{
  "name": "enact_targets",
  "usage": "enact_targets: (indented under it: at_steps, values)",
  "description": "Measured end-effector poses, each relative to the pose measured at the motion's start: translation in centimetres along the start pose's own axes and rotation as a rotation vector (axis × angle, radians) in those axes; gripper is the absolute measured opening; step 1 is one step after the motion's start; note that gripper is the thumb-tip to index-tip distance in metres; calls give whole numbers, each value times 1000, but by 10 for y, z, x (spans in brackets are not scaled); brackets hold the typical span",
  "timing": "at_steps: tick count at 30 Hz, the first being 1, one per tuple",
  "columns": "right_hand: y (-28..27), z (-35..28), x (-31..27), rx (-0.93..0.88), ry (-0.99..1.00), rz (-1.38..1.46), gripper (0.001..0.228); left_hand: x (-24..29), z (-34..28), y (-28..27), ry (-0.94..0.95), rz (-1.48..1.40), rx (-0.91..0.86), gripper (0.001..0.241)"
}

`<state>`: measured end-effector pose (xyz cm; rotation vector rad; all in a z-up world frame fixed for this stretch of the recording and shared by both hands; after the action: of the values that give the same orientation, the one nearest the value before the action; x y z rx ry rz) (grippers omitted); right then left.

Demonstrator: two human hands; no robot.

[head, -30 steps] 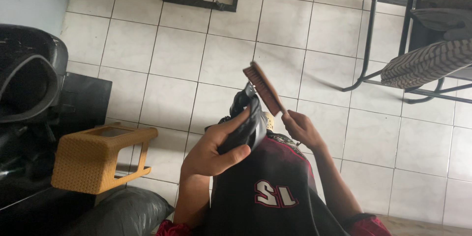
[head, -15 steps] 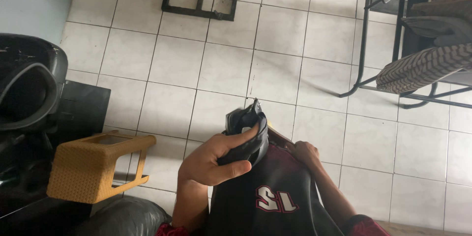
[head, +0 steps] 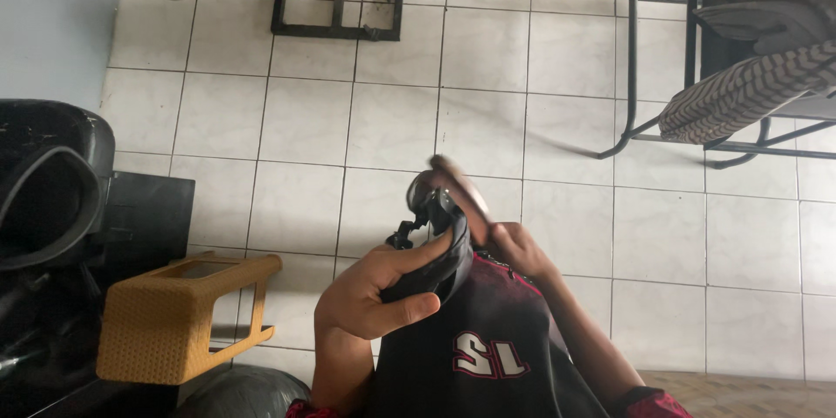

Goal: The person cleans a black tool bag using a wooden brush by hand, brushing the various surfaces and corners of the bag while holding it in the other hand.

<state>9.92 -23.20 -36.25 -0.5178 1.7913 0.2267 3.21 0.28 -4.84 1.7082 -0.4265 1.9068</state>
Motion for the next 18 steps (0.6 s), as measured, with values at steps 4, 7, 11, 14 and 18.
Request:
enact_targets:
  at_steps: [4,7,11,14,18]
  values:
    - [-4,14,60,-10,274,-764,61,-7,-6,-5,-8,51,42,70]
    - [-31,-4,78,-29,501,-952,71,-9,-10,-3,38,-14,23,70]
    - [-49,6,34,128,368,-791,62,-5,-2,4,99,-8,-42,65]
    - [-47,5,-7,92,144,-298,71,0,3,6,50,27,-69,66]
    - [-22,-9,-51,-282,-202,231,69,15,2,9,50,84,-108,66]
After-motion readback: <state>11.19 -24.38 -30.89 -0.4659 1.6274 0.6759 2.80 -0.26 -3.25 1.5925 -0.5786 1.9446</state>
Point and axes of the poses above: each hand's wrist, its own z-axis towards the middle knuckle, its own y-axis out of the palm, x = y × z, the point moved 8 cm from there along z, towards the middle knuckle, and after that the axes turned 4 degrees about z, right-handed, at the moved point
